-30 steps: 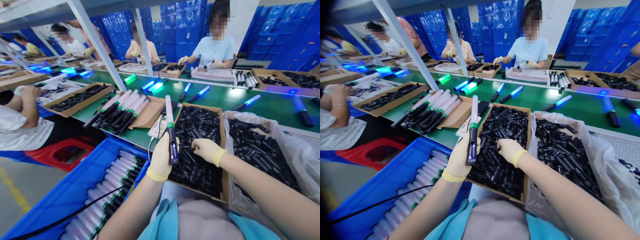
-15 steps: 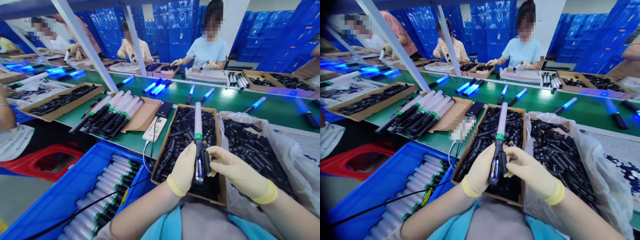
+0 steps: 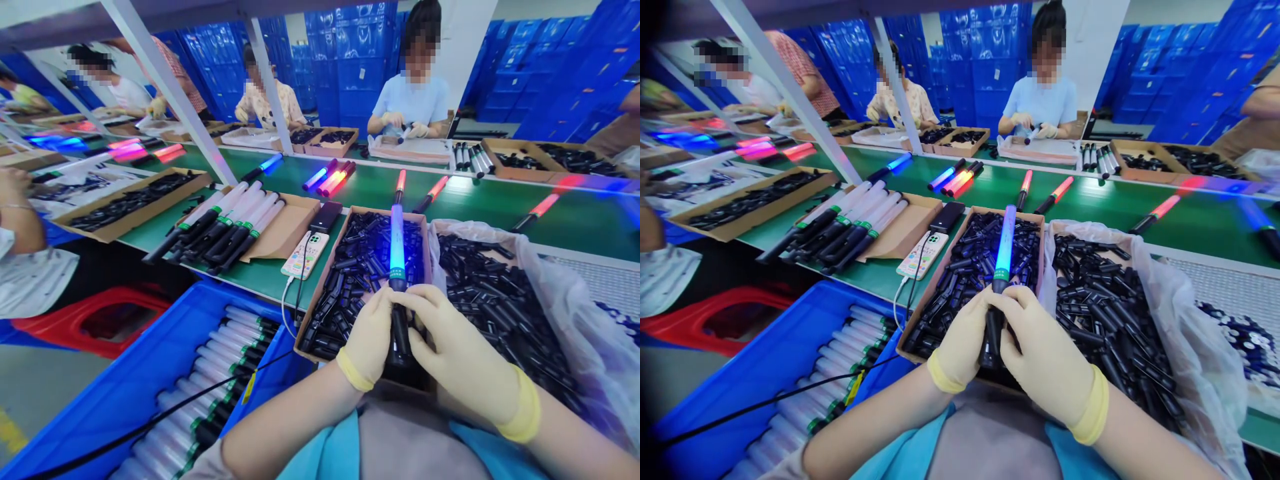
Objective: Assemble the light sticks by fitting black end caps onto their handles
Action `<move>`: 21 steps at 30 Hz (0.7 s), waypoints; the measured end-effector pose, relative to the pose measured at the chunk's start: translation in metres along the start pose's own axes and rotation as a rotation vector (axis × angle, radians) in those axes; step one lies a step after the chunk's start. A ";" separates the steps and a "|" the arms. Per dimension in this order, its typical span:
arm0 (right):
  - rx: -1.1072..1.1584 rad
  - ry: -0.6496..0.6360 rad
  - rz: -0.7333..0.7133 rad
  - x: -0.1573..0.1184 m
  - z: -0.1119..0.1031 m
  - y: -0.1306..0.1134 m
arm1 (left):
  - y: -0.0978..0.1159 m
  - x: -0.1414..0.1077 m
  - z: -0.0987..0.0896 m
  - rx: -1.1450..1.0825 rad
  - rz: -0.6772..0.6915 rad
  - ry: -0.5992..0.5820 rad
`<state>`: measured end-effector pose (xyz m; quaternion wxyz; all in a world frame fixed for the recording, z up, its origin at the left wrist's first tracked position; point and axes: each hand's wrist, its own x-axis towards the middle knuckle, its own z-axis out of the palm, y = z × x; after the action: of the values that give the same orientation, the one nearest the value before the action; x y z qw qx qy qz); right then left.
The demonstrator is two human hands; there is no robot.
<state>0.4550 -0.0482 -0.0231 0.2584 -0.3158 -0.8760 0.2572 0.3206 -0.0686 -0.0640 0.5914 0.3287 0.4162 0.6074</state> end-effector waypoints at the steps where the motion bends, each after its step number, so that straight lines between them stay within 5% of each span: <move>1: 0.040 0.026 0.002 -0.002 -0.001 0.000 | -0.001 0.000 0.001 0.001 -0.005 0.004; 6: 0.333 0.021 0.183 -0.010 -0.008 0.005 | -0.002 0.000 0.008 -0.061 -0.047 0.004; 12: 0.700 0.167 0.400 -0.011 -0.004 0.005 | 0.009 -0.002 0.012 0.025 -0.012 0.031; 17: 0.552 0.102 0.385 -0.016 0.007 0.003 | 0.013 0.000 0.010 0.092 0.051 0.012; 21: 0.246 0.170 0.263 -0.016 0.012 0.002 | 0.012 0.000 0.011 0.097 0.039 0.036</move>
<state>0.4593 -0.0613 -0.0383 0.3322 -0.4141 -0.7643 0.3661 0.3252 -0.0666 -0.0486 0.5552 0.3540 0.4495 0.6037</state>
